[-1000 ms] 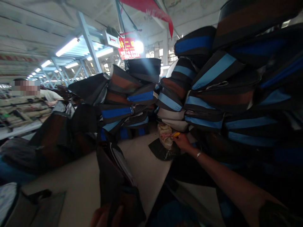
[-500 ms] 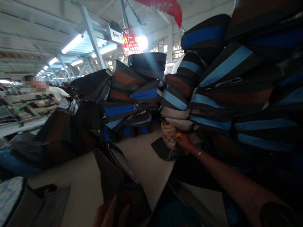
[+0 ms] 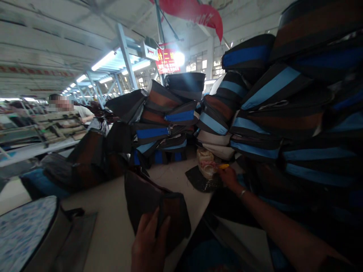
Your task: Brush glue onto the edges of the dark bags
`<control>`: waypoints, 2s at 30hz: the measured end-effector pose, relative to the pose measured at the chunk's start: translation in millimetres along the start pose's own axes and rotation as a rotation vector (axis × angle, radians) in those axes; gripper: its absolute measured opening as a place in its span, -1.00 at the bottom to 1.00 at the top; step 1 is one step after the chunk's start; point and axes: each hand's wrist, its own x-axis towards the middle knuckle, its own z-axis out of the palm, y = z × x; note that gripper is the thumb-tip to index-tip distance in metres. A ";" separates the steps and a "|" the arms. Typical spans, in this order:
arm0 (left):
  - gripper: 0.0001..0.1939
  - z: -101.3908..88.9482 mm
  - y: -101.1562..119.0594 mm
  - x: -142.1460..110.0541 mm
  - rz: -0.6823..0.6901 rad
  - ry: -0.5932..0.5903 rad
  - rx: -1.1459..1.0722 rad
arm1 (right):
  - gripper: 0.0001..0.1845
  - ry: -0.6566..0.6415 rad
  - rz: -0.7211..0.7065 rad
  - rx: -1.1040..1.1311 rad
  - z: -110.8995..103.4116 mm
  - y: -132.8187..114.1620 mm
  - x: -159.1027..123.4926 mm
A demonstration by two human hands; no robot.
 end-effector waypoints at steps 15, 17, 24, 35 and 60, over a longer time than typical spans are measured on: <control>-0.68 -4.1 51.7 10.4 -0.077 -0.209 -0.213 | -0.79 -0.064 -0.538 0.489 -87.2 -189.9 -77.5; -0.65 -3.1 53.7 9.1 -0.086 -0.204 -0.231 | -0.86 -0.129 -0.718 0.471 -85.2 -211.0 -91.0; -0.61 -5.5 45.3 6.1 -0.104 -0.177 -0.216 | -0.92 -0.225 -0.953 0.281 -74.5 -201.6 -86.6; -0.61 -1.7 43.9 1.7 -0.105 -0.165 -0.220 | -0.94 -0.223 -0.957 0.388 -74.1 -210.6 -97.8; -0.69 6.4 45.1 -16.0 0.817 0.052 0.770 | -0.91 -0.303 -0.997 0.255 -103.4 -199.9 -100.8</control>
